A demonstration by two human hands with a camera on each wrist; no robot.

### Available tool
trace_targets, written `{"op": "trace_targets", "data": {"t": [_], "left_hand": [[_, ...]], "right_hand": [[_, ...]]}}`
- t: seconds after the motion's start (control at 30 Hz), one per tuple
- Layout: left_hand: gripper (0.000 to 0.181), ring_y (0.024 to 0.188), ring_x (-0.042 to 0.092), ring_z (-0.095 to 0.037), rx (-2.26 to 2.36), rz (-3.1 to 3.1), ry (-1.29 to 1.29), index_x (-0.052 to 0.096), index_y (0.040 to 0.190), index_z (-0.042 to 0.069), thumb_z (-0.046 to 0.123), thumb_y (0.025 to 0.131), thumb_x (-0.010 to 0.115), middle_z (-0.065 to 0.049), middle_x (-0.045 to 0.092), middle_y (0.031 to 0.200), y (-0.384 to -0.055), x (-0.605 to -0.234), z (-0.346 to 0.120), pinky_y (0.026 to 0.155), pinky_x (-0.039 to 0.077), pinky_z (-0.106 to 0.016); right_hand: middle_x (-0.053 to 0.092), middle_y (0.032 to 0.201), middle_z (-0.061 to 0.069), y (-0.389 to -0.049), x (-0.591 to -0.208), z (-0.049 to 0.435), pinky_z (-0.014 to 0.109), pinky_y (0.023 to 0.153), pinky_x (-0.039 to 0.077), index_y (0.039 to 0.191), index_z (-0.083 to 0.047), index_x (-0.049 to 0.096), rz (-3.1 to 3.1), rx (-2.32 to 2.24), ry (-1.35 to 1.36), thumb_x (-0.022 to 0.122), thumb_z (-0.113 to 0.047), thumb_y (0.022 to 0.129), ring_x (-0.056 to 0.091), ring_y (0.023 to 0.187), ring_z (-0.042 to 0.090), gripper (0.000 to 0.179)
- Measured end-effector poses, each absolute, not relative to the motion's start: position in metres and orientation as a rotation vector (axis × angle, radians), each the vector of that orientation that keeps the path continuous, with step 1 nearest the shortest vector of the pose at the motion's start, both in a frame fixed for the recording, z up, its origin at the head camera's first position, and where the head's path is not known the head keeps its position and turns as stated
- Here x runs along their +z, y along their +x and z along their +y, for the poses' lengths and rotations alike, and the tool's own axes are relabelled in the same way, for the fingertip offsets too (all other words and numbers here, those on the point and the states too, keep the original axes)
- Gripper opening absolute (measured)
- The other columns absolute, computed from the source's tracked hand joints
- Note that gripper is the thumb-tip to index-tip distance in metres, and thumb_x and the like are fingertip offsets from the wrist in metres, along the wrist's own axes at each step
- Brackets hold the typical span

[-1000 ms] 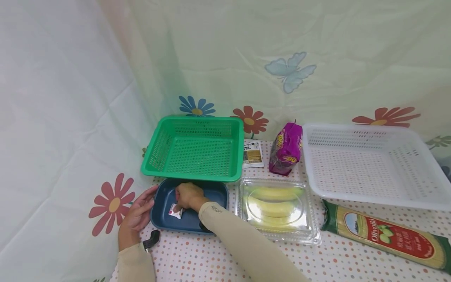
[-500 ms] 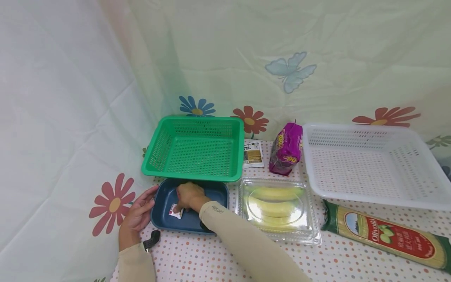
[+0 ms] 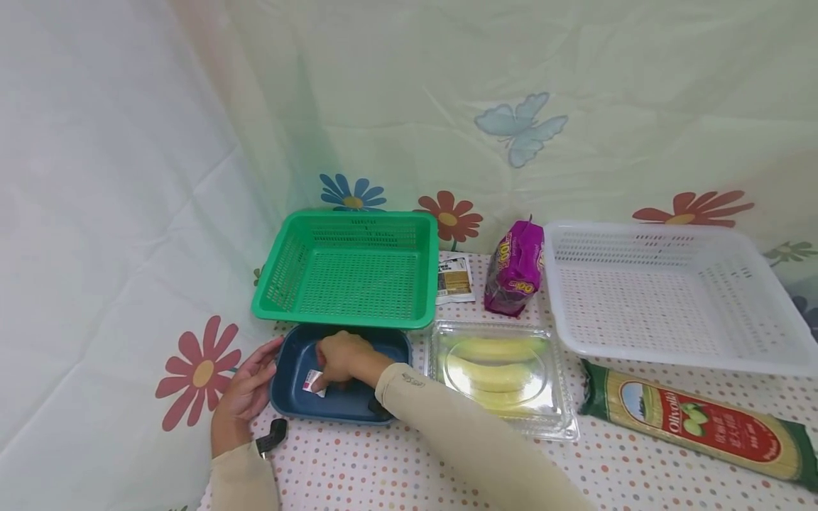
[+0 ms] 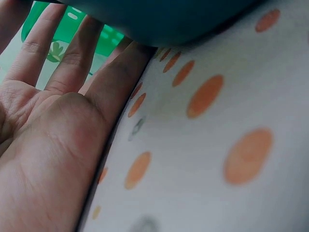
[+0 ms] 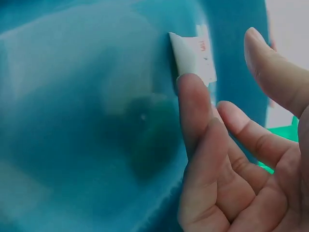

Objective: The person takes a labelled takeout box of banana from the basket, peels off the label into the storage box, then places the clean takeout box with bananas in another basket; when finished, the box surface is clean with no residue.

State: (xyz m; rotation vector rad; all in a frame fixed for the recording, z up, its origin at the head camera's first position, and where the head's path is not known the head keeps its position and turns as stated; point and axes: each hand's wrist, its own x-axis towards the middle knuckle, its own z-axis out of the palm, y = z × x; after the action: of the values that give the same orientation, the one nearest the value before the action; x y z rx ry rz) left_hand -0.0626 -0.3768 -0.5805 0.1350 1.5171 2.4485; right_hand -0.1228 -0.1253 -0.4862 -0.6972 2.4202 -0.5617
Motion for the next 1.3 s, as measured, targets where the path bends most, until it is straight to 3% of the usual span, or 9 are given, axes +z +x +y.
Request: {"op": "trace_targets", "data": {"t": [0.13, 0.27, 0.63, 0.8, 0.97, 1.1, 1.17, 1.3], "left_hand": [[0.055, 0.133, 0.057, -0.01, 2.445, 1.528, 0.106, 0.042, 0.155, 0.008, -0.013, 0.105, 0.035, 0.004, 0.056, 0.147, -0.062, -0.578, -0.375, 0.107, 0.049, -0.03], [0.055, 0.133, 0.057, -0.01, 2.443, 1.517, 0.094, 0.042, 0.156, 0.01, -0.012, 0.105, 0.035, 0.004, 0.056, 0.148, -0.062, -0.576, -0.374, 0.107, 0.049, -0.031], [0.055, 0.132, 0.058, -0.011, 2.465, 1.506, 0.065, 0.036, 0.157, 0.005, -0.011, 0.105, 0.035, 0.003, 0.057, 0.147, -0.061, -0.574, -0.371, 0.106, 0.049, -0.031], [0.054, 0.132, 0.058, -0.01, 2.426, 1.565, 0.057, 0.034, 0.158, 0.004, -0.01, 0.106, 0.036, 0.004, 0.056, 0.147, -0.061, -0.573, -0.372, 0.107, 0.049, -0.03], [0.052, 0.127, 0.059, -0.001, 2.187, 1.88, 0.013, 0.035, 0.158, 0.005, 0.0, 0.107, 0.044, 0.012, 0.055, 0.144, -0.057, -0.561, -0.376, 0.102, 0.052, -0.023], [0.053, 0.126, 0.058, 0.003, 1.884, 2.181, -0.057, 0.038, 0.157, 0.008, 0.016, 0.107, 0.054, 0.0, 0.052, 0.152, -0.054, -0.537, -0.372, 0.098, 0.051, -0.017], [0.054, 0.132, 0.057, -0.006, 1.705, 2.343, -0.075, 0.041, 0.156, 0.01, 0.024, 0.106, 0.057, -0.008, 0.049, 0.156, -0.052, -0.521, -0.365, 0.099, 0.05, -0.017], [0.051, 0.143, 0.048, -0.033, 1.284, 2.698, -0.059, 0.05, 0.152, 0.013, 0.031, 0.105, 0.059, -0.017, 0.048, 0.155, -0.045, -0.481, -0.339, 0.106, 0.051, -0.042]], "right_hand": [[0.062, 0.075, -0.008, -0.12, -0.47, -0.109, 0.027, 0.057, 0.048, 0.099, -0.022, 0.066, 2.401, -0.589, -0.765, 0.086, -0.049, 0.08, 0.063, 0.056, 0.008, 0.039], [0.063, 0.073, -0.009, -0.117, -0.453, -0.086, 0.024, 0.057, 0.048, 0.11, -0.021, 0.068, 2.372, -0.646, -0.859, 0.085, -0.047, 0.082, 0.06, 0.058, 0.007, 0.042], [0.064, 0.087, -0.01, -0.117, -0.417, -0.005, 0.026, 0.07, 0.05, 0.118, -0.02, 0.067, 2.383, -0.82, -0.901, 0.083, -0.044, 0.084, 0.058, 0.076, 0.007, 0.044], [0.07, 0.093, -0.006, -0.116, -0.406, 0.038, 0.028, 0.072, 0.052, 0.122, -0.019, 0.067, 2.413, -0.893, -0.899, 0.083, -0.041, 0.085, 0.06, 0.072, 0.005, 0.046], [0.072, 0.093, -0.008, -0.113, -0.402, 0.081, 0.025, 0.072, 0.055, 0.124, -0.018, 0.066, 2.483, -0.94, -0.864, 0.081, -0.041, 0.087, 0.067, 0.072, 0.003, 0.046], [0.072, 0.093, -0.007, -0.109, -0.4, 0.117, 0.025, 0.068, 0.055, 0.125, -0.016, 0.066, 2.555, -0.971, -0.795, 0.078, -0.04, 0.09, 0.069, 0.076, 0.007, 0.044], [0.072, 0.093, -0.007, -0.105, -0.399, 0.135, 0.025, 0.066, 0.054, 0.127, -0.015, 0.066, 2.589, -0.972, -0.754, 0.076, -0.041, 0.092, 0.067, 0.076, 0.008, 0.045], [0.072, 0.094, -0.006, -0.094, -0.401, 0.167, 0.024, 0.061, 0.052, 0.131, -0.014, 0.064, 2.663, -0.936, -0.681, 0.073, -0.043, 0.094, 0.062, 0.072, 0.004, 0.048]]}}
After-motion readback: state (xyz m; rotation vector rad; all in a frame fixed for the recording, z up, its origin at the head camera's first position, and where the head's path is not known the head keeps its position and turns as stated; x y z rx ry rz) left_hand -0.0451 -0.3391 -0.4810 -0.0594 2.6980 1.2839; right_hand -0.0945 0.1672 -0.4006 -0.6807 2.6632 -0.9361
